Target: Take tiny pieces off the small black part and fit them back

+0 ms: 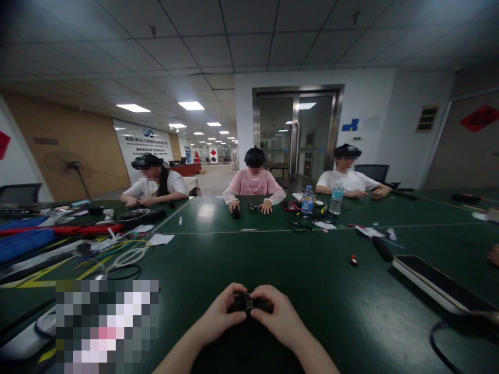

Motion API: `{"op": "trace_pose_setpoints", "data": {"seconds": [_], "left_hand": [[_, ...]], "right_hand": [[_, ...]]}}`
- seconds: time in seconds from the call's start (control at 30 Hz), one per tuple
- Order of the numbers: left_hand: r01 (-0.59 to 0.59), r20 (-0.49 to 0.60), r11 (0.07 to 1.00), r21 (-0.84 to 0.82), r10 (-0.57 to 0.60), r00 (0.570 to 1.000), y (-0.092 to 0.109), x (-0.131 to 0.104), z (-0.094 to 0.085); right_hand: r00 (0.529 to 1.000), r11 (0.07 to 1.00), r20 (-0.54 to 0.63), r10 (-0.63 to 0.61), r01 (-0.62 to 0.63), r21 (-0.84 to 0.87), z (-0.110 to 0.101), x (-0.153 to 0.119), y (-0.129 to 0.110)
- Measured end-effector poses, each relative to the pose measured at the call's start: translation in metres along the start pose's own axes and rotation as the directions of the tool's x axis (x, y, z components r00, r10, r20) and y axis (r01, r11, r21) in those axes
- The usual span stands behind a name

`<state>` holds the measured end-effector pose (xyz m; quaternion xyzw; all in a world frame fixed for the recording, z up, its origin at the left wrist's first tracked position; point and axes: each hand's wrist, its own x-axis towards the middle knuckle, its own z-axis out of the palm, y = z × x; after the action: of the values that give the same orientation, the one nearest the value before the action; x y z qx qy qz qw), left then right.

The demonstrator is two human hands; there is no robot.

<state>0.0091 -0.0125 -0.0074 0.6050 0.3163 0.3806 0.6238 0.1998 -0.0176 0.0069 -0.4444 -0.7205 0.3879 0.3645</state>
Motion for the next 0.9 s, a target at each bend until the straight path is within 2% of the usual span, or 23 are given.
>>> {"op": "trace_pose_setpoints", "data": {"seconds": [0.3,0.63,0.9], "left_hand": [[-0.013,-0.018,0.997,0.072,0.015,1.0,-0.007,0.002,-0.003],[0.002,-0.009,0.998,0.058,-0.002,1.0,-0.002,-0.001,-0.002],[0.001,-0.012,0.998,0.058,0.0,1.0,-0.001,-0.001,-0.002]], "right_hand": [[0.999,0.999,0.014,-0.031,0.032,-0.029,0.004,-0.002,-0.008],[1.0,0.996,0.026,0.014,-0.012,-0.086,0.004,-0.002,-0.012],[1.0,0.999,-0.006,-0.001,0.001,-0.046,0.005,-0.003,-0.011]]}}
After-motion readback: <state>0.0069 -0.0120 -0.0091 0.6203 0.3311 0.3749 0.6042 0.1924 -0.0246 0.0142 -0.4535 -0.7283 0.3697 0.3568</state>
